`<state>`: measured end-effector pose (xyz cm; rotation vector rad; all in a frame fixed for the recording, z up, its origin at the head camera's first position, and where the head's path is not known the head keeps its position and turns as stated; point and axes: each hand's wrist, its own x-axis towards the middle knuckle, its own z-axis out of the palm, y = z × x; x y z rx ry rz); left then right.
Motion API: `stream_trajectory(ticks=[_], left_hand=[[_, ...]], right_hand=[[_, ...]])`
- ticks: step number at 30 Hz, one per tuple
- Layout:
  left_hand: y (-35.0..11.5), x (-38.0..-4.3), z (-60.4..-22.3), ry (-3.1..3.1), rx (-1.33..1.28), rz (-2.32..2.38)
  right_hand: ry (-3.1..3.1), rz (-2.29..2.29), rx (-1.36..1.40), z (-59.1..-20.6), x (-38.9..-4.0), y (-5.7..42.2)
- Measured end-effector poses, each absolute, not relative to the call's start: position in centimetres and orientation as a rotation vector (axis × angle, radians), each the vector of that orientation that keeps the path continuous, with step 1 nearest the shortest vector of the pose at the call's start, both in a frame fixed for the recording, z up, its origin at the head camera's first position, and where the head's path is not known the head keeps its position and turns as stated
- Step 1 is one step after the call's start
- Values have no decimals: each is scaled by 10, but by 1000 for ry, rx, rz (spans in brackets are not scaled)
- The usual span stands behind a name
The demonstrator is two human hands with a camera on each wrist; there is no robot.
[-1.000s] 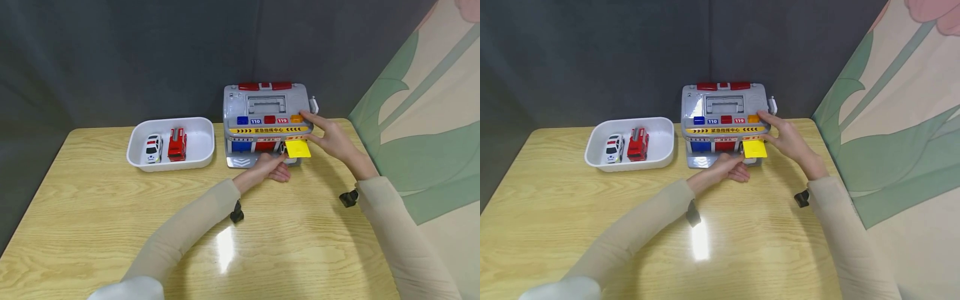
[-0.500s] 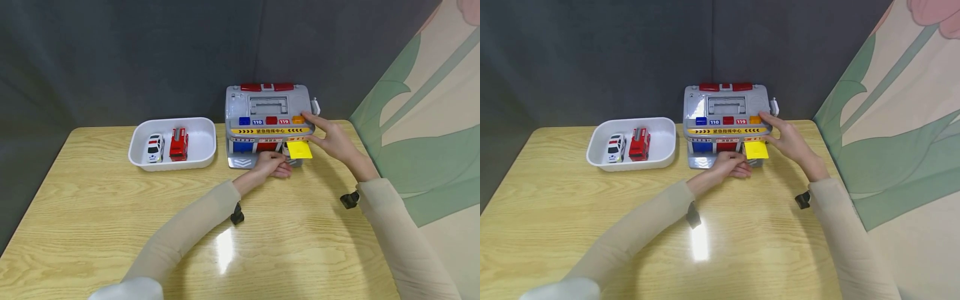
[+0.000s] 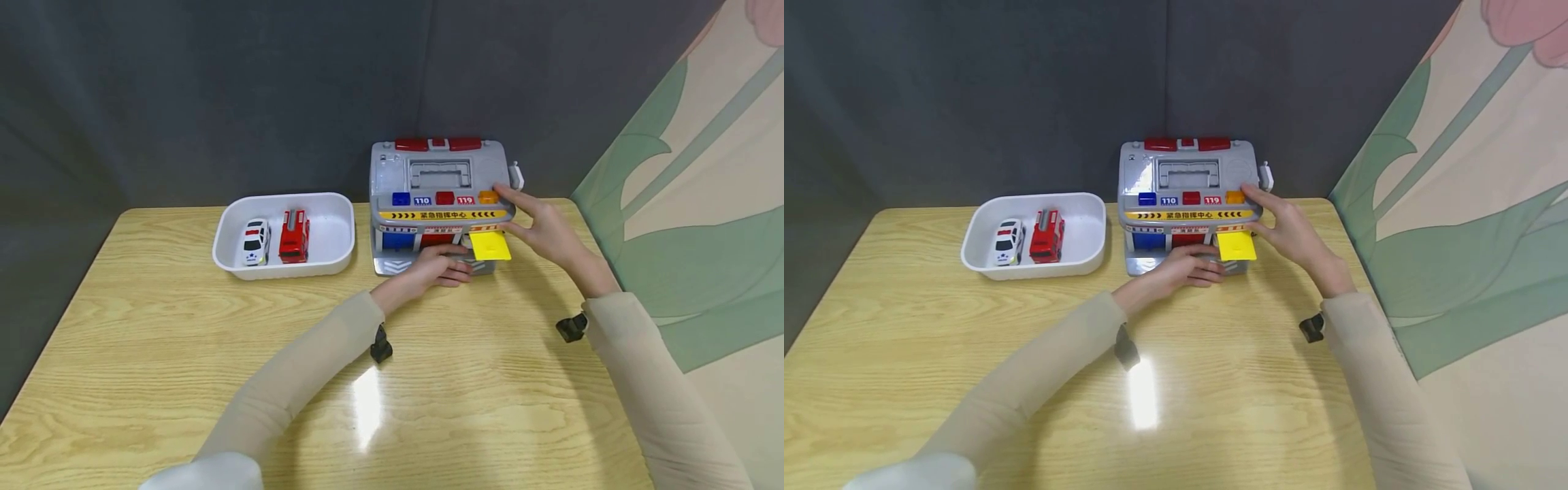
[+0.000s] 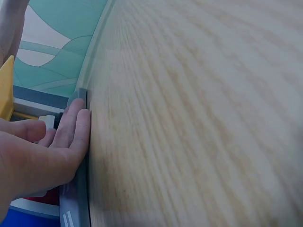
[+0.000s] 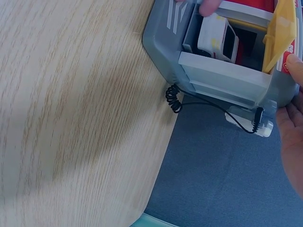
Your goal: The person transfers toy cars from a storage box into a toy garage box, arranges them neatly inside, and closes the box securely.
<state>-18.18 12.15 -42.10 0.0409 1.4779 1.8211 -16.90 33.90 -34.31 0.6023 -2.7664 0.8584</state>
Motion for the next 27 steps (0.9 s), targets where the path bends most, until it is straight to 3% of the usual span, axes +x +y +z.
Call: stream_trajectory(ticks=[27], left_hand=[[124,-176,-417,1560,66,1794]], right_hand=[[-2780,864,601,-343,-168,339]])
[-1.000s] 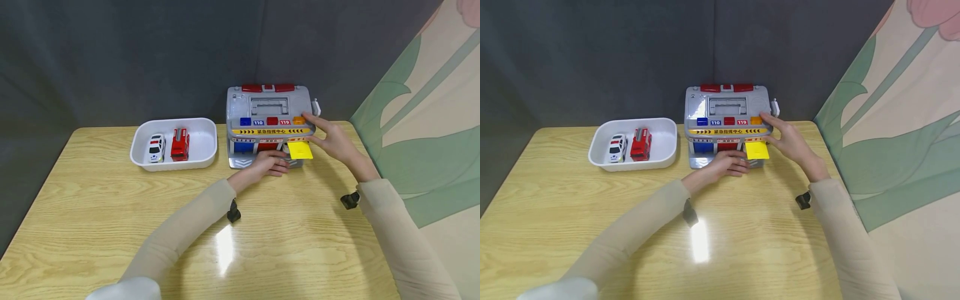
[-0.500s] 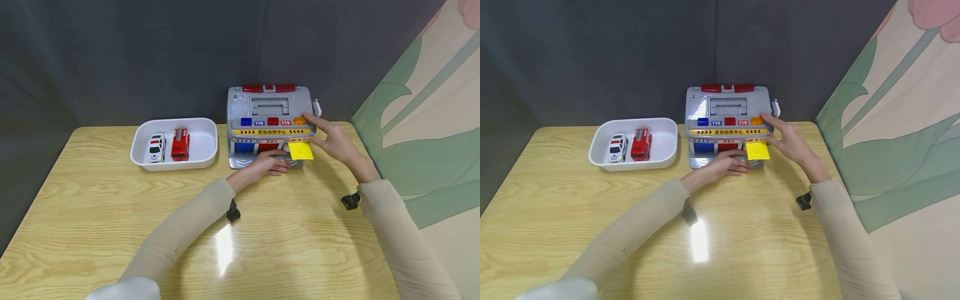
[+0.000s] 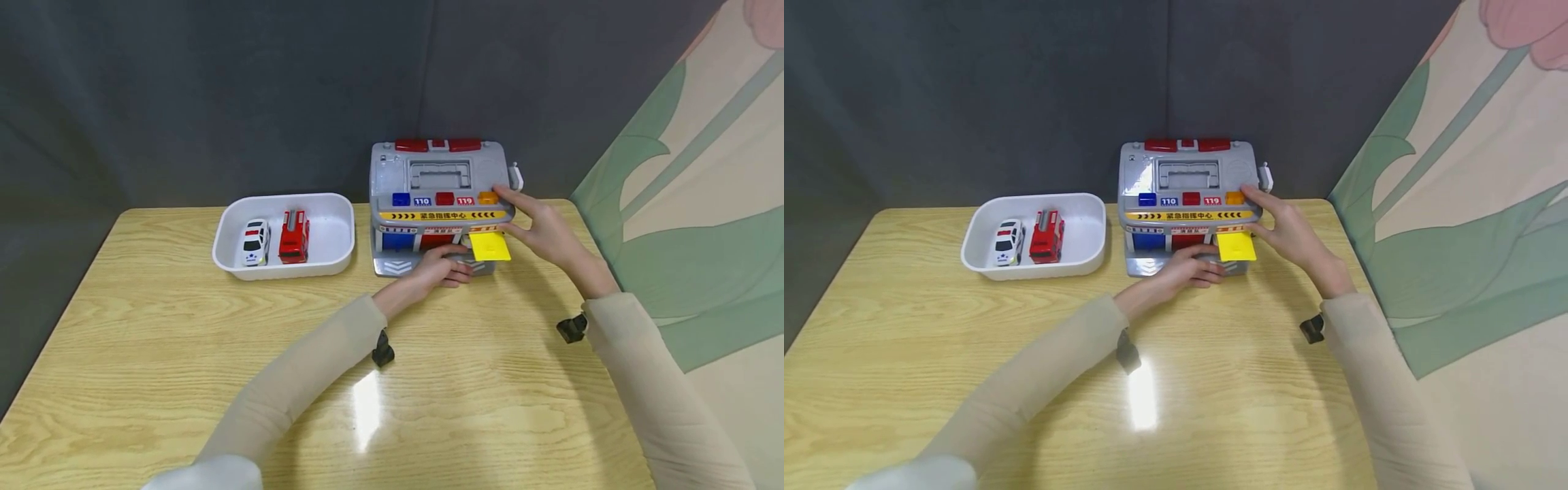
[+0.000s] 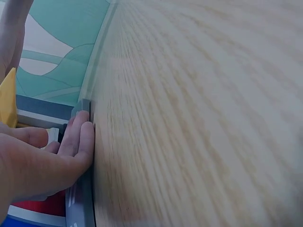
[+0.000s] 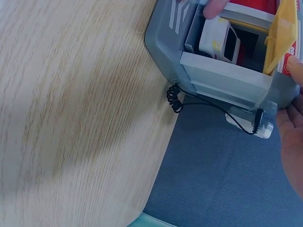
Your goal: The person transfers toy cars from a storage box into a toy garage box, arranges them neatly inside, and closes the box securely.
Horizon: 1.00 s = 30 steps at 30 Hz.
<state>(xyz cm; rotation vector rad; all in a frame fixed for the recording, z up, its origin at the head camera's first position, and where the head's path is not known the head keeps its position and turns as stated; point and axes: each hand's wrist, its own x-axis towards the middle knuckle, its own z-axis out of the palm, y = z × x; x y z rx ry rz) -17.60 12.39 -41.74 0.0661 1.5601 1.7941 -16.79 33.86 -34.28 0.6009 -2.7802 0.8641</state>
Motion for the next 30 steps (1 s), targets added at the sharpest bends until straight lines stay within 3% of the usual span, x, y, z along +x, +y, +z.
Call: stream_trajectory(ticks=[15,30], left_hand=[[105,-161,-409,1715,164,1753],[41,-149,-357,2131,492,2065]], right_hand=[[-2770,879,604,-344,-168,338],[-2805,938,564,-341,-166,337]])
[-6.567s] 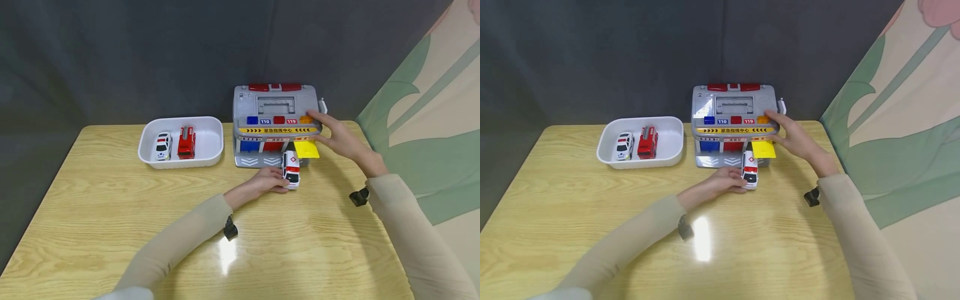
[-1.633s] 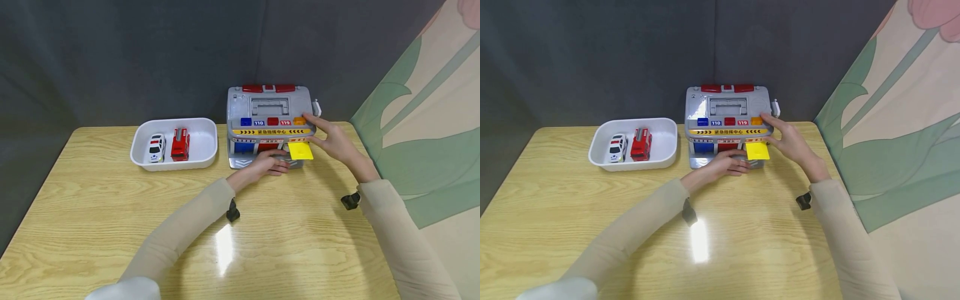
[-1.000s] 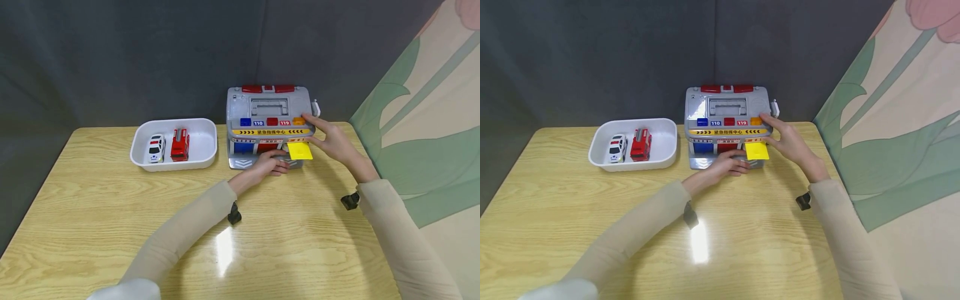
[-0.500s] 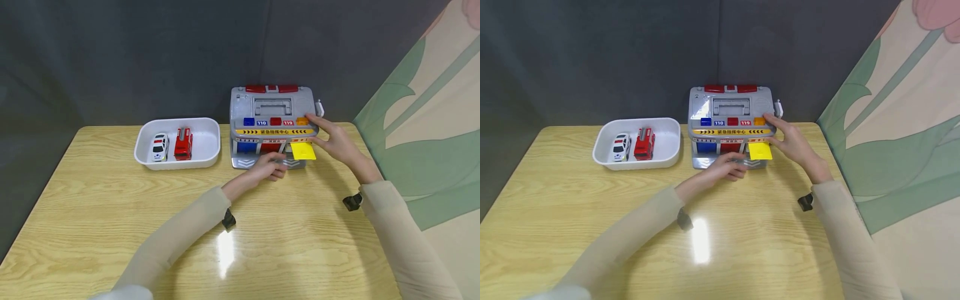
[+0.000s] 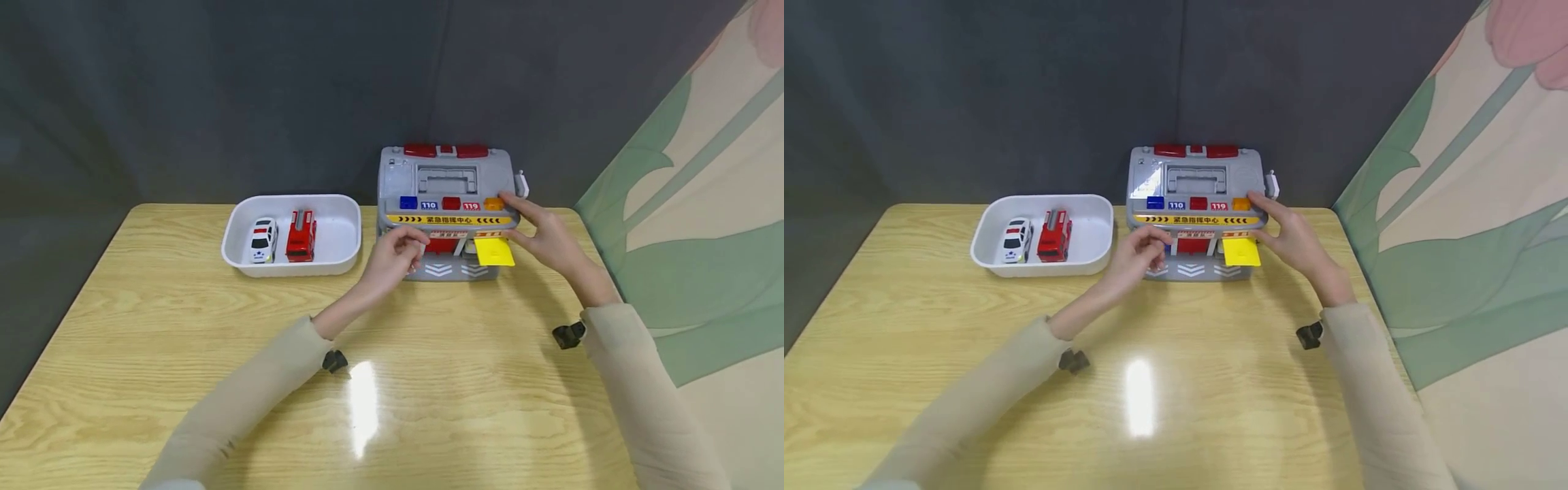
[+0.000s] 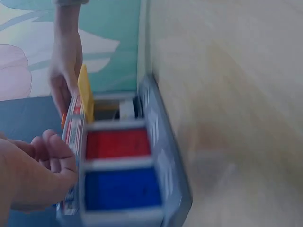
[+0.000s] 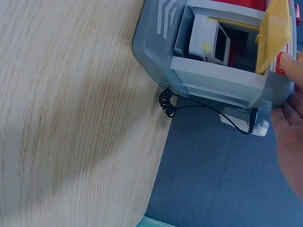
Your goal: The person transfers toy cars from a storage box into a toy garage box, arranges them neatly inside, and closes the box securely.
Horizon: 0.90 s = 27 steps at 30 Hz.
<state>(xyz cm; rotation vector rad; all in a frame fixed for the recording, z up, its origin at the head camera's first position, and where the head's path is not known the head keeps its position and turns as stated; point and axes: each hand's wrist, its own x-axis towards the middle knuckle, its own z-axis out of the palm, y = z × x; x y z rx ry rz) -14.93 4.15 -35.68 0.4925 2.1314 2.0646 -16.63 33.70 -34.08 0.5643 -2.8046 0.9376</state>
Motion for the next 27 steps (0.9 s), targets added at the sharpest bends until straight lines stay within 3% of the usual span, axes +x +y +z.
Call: stream_trajectory(ticks=[8,16,27], left_hand=[[11,-177,-349,2981,904,1371],[12,-199,-349,3063,965,687],[14,-206,-354,3094,984,529]], right_hand=[[-2815,948,551,-341,-164,337],[-2790,949,588,-341,-167,335],[-2838,876,580,-338,-166,332]])
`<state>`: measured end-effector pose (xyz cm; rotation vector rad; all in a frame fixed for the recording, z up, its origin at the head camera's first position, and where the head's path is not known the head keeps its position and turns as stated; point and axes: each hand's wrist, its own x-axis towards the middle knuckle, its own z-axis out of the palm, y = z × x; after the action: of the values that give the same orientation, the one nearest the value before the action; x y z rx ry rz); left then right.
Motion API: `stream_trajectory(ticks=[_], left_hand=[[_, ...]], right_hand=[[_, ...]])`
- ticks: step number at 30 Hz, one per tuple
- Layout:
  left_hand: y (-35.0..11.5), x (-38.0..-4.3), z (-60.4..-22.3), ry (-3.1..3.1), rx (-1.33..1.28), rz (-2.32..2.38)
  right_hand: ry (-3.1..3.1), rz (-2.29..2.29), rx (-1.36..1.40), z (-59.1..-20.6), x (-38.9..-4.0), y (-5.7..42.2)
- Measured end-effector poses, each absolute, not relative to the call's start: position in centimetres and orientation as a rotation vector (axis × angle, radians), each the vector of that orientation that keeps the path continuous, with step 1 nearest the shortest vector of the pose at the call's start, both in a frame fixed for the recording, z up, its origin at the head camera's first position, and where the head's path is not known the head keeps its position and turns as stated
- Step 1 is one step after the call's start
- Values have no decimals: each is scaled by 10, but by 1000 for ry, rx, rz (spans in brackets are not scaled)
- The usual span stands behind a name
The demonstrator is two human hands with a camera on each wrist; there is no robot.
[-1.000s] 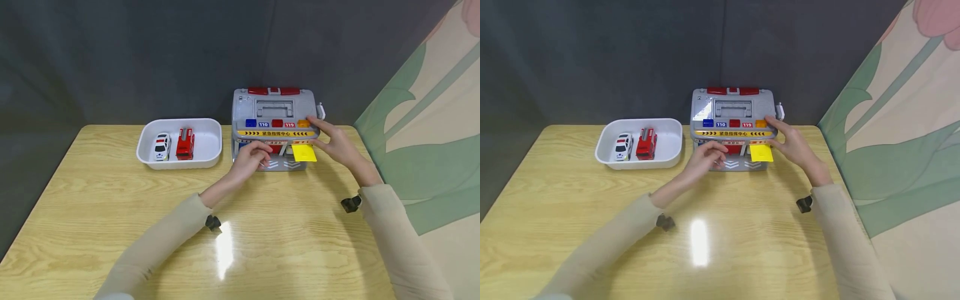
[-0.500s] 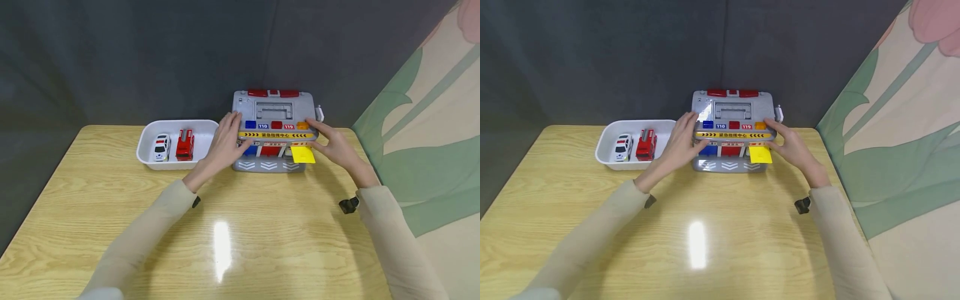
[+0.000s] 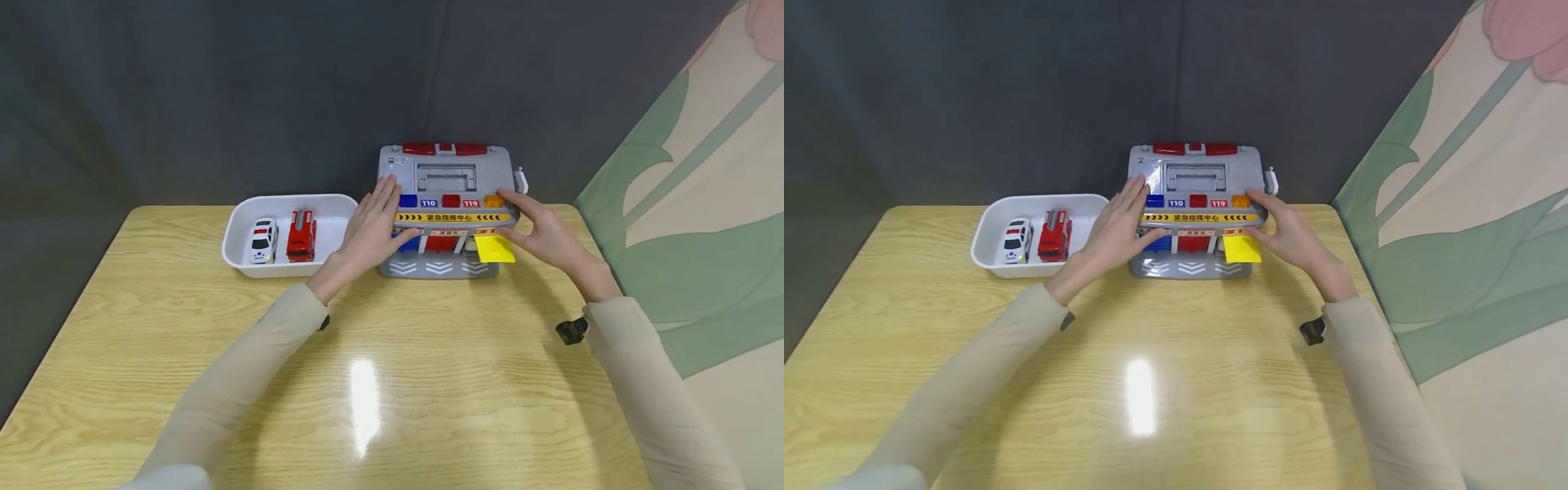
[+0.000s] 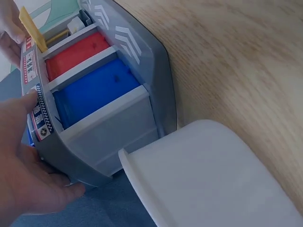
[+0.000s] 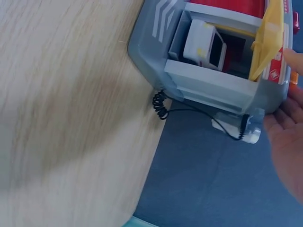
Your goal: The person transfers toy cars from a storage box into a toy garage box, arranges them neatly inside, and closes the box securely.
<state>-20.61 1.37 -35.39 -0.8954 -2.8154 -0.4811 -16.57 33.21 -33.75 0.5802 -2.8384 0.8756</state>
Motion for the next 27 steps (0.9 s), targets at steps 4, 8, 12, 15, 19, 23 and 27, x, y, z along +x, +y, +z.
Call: stream_trajectory(ticks=[4,8,12,15,19,23,27], left_hand=[[13,-206,-356,-2810,-882,-475],[12,-207,-359,-2800,-883,-446],[10,-207,-361,-2795,-879,-428],[10,-208,-361,-2778,-888,-428],[11,-209,-363,-2746,-906,-419],[14,-209,-365,-2728,-915,-413],[15,-208,-364,-2717,-917,-405]], right_hand=[[-2912,815,575,-331,-165,326],[-2974,724,635,-325,-165,317],[-2978,590,711,-323,-167,308],[-2951,481,744,-324,-169,302],[-2892,300,811,-328,-168,295],[-2797,151,847,-335,-167,291],[-2730,78,824,-342,-167,289]])
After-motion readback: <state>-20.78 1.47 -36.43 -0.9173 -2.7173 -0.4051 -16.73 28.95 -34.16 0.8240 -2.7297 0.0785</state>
